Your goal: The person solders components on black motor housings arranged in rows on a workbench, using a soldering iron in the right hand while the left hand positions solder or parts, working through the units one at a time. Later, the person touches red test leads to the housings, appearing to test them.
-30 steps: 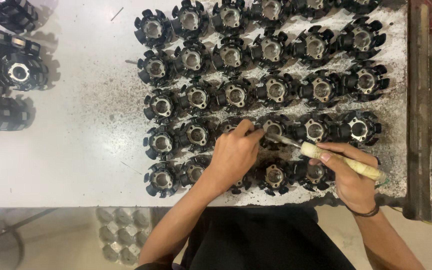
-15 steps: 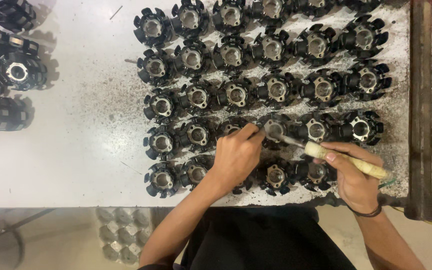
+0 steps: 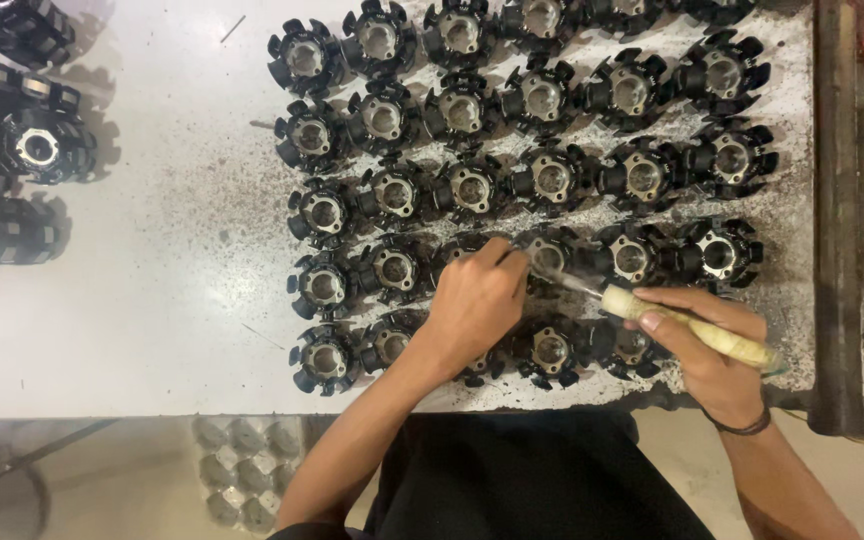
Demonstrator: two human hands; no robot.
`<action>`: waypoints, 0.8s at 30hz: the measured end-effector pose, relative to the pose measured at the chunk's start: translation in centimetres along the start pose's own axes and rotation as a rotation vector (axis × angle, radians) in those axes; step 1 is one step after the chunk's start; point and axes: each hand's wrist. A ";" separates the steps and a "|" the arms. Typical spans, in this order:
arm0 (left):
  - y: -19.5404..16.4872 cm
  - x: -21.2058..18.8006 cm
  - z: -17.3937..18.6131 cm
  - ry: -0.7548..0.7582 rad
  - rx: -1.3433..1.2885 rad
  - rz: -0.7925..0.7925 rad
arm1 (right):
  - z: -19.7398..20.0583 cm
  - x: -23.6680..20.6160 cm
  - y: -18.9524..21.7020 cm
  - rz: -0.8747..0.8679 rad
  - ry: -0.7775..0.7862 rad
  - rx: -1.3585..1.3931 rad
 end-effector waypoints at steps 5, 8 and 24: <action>-1.1 -3.1 3.4 0.077 -0.099 -0.030 | 2.5 -3.0 -0.6 0.190 -0.096 0.444; -1.9 -5.2 4.0 0.155 -0.195 -0.169 | 2.7 -7.6 -2.0 0.147 -0.134 0.180; -2.3 -7.5 3.1 0.190 -0.101 -0.065 | 0.3 -12.9 -4.4 -0.046 -0.175 0.268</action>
Point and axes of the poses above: each hand's wrist, its own x-axis towards the middle knuckle, its own z-axis out of the back of the hand, y = z × x, and after that the axes turned 12 degrees about -y, right-handed
